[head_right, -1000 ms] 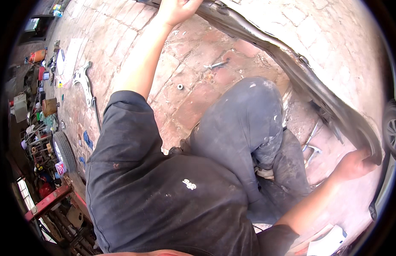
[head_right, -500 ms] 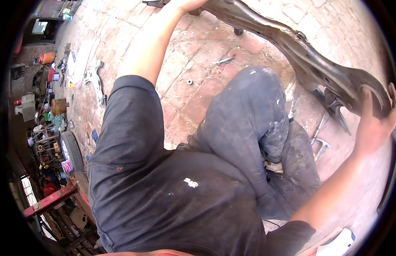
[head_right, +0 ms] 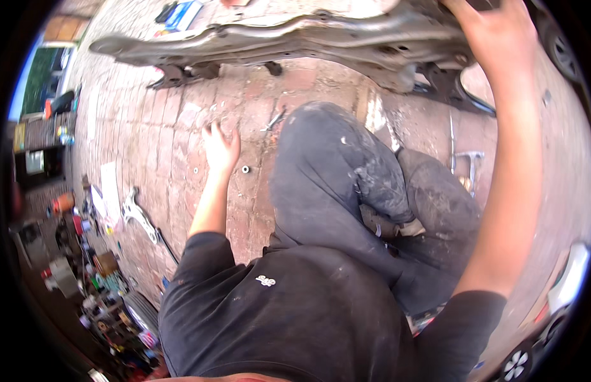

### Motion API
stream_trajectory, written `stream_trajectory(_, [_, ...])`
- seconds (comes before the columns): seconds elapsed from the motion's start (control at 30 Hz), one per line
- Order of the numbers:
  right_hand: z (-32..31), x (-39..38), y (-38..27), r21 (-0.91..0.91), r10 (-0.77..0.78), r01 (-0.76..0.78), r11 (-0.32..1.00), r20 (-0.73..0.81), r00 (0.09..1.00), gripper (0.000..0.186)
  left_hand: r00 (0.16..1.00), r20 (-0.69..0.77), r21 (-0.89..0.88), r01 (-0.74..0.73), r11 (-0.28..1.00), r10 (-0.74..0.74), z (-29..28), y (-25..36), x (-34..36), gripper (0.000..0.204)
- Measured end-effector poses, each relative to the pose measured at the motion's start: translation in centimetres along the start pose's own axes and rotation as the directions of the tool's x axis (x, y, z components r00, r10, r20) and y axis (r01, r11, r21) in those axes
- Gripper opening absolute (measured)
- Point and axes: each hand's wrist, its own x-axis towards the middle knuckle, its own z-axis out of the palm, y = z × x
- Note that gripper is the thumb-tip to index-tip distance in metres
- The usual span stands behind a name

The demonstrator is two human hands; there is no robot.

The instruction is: The person sits on the ground and uses a screwdriver and hammer to remove and install bolts on a car subframe. They repeatedly insert and tighten bolts, then use a hammer to tap the part into place.

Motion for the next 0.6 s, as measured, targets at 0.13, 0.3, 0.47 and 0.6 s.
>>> stream_trajectory(0.13, [-3.4,0.3,-4.5,0.101,0.061,-0.079,0.992,0.170,0.983,0.065,0.892,0.382,0.295,0.129,0.947,-0.241,2.0,-5.2,-9.1,0.073])
stream_trajectory(0.3, [-1.2,-0.1,-3.8,-0.099,0.142,-0.146,0.984,-0.048,0.989,0.079,0.909,0.373,0.040,0.182,0.983,-0.183,3.9,-8.6,-13.1,0.049])
stream_trajectory(0.47, [-0.8,-0.3,-3.5,-0.067,0.191,-0.190,0.979,0.009,0.982,0.087,0.953,0.291,-0.058,0.108,0.992,-0.087,6.4,-12.3,-13.4,0.037])
stream_trajectory(0.6, [0.5,0.9,0.0,-0.101,0.108,-0.097,0.990,0.109,0.988,0.053,0.922,0.357,-0.071,0.184,0.980,-0.147,4.3,-9.0,-12.4,0.044])
